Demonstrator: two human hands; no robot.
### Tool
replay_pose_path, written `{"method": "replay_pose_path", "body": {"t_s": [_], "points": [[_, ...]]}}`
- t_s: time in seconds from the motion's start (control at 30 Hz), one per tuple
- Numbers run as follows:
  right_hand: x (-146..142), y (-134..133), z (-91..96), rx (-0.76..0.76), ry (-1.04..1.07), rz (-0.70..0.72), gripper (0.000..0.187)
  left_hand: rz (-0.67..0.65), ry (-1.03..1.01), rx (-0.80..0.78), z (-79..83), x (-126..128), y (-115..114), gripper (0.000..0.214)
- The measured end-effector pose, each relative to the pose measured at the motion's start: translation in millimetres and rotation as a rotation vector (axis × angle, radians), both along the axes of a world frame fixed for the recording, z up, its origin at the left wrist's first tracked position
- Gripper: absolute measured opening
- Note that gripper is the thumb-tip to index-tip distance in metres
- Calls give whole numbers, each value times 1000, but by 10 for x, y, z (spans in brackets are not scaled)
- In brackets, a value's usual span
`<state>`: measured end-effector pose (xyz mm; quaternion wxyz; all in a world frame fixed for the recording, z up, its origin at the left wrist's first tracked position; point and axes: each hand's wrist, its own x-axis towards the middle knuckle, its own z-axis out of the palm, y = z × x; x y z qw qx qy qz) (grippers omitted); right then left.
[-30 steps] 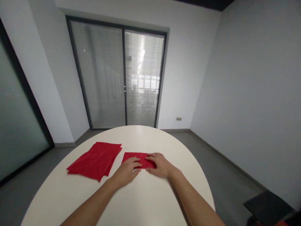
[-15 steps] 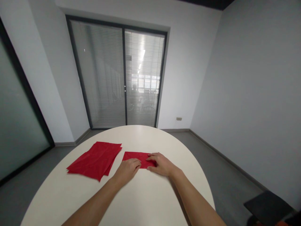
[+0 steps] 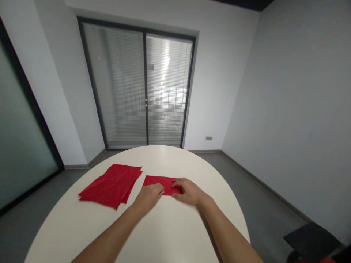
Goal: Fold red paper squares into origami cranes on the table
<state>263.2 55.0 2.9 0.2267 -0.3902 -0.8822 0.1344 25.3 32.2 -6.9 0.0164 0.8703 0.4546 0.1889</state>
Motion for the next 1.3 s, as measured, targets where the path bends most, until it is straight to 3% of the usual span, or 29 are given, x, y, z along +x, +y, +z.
{"method": "replay_pose_path", "body": {"t_s": [0.3, 0.53, 0.8, 1.1, 1.2, 1.3], "points": [[-41, 69, -58, 36, 64, -18, 19, -19, -7, 36, -21, -6, -8, 16], [-3, 11, -7, 3, 25, 33, 46, 64, 12, 12, -17, 21, 16, 21], [-16, 16, 30, -12, 32, -16, 19, 35, -104, 20, -36, -14, -36, 11], [-127, 95, -138, -21, 86, -267, 28, 120, -110, 38, -78, 14, 12, 19], [-197, 128, -171, -1, 81, -302, 30, 141, -152, 32, -96, 16, 20, 10], [-262, 117, -127, 65, 34, -307, 28, 112, -172, 37, -105, 24, 13, 20]]}}
